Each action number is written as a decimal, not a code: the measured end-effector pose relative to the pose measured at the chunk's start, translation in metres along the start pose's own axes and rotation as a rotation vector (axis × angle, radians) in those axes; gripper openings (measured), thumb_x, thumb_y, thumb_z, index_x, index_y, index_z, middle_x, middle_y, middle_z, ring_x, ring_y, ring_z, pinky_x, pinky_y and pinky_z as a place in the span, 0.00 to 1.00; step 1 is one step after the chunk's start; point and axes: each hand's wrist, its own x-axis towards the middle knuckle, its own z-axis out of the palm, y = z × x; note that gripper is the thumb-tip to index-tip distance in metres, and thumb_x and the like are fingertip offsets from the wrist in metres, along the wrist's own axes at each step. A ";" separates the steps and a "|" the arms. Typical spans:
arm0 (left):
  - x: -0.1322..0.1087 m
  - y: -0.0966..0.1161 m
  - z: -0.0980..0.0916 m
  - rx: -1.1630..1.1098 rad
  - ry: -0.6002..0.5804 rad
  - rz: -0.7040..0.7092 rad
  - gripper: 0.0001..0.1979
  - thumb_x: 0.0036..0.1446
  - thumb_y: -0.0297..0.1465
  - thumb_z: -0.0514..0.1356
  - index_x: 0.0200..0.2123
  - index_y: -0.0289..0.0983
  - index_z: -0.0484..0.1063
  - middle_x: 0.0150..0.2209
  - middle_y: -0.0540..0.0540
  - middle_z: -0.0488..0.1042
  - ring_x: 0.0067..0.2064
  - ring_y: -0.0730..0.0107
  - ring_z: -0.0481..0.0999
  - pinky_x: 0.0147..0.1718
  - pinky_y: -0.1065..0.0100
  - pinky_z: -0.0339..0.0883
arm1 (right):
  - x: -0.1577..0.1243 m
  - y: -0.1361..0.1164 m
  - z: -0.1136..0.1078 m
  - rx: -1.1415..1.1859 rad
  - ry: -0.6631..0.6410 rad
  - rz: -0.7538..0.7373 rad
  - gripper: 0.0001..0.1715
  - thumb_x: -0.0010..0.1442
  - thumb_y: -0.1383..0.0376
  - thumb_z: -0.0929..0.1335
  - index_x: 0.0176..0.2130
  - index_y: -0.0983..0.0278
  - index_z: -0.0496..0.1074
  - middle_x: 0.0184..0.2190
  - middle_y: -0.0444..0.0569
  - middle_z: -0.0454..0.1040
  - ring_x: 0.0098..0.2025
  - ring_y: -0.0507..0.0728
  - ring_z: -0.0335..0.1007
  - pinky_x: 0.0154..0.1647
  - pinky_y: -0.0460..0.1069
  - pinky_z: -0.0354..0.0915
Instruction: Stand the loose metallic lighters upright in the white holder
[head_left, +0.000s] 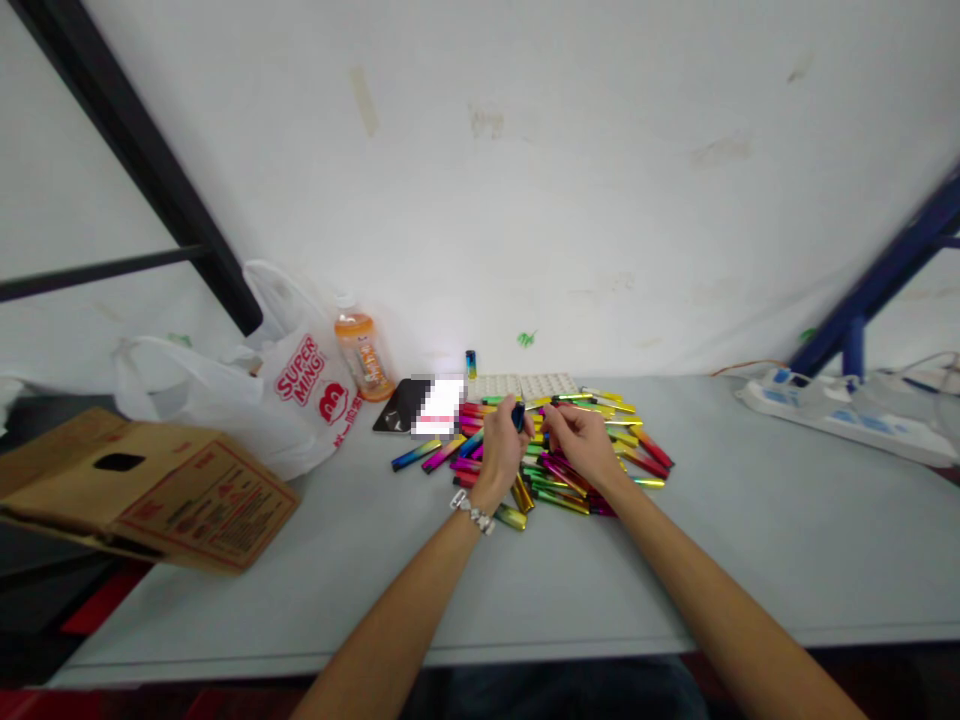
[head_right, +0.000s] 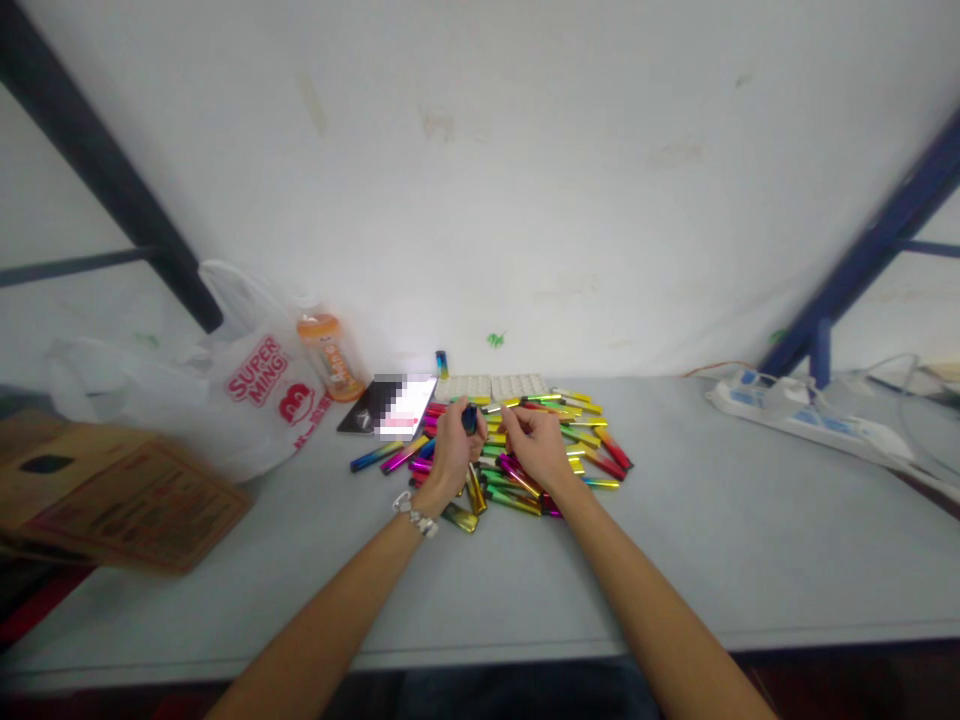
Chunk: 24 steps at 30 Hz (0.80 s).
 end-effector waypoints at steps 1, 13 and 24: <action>-0.001 0.001 0.000 -0.019 -0.016 -0.020 0.32 0.59 0.55 0.46 0.16 0.36 0.62 0.12 0.56 0.48 0.14 0.82 0.46 0.15 0.74 0.37 | 0.000 0.000 0.000 0.003 0.001 0.002 0.31 0.65 0.47 0.61 0.22 0.64 0.71 0.15 0.43 0.66 0.19 0.51 0.59 0.22 0.46 0.55; 0.000 0.000 0.001 0.079 0.028 0.032 0.29 0.60 0.48 0.49 0.13 0.36 0.62 0.11 0.54 0.53 0.14 0.81 0.50 0.17 0.73 0.43 | 0.000 0.003 0.003 0.021 0.002 0.024 0.33 0.65 0.44 0.60 0.23 0.65 0.72 0.14 0.44 0.67 0.18 0.51 0.60 0.22 0.47 0.56; -0.001 -0.001 0.001 0.096 0.011 0.011 0.27 0.61 0.41 0.47 0.13 0.36 0.61 0.11 0.54 0.53 0.14 0.80 0.52 0.17 0.73 0.45 | 0.000 0.000 0.002 0.042 0.019 -0.008 0.28 0.64 0.47 0.61 0.27 0.64 0.72 0.17 0.43 0.67 0.21 0.52 0.61 0.24 0.48 0.57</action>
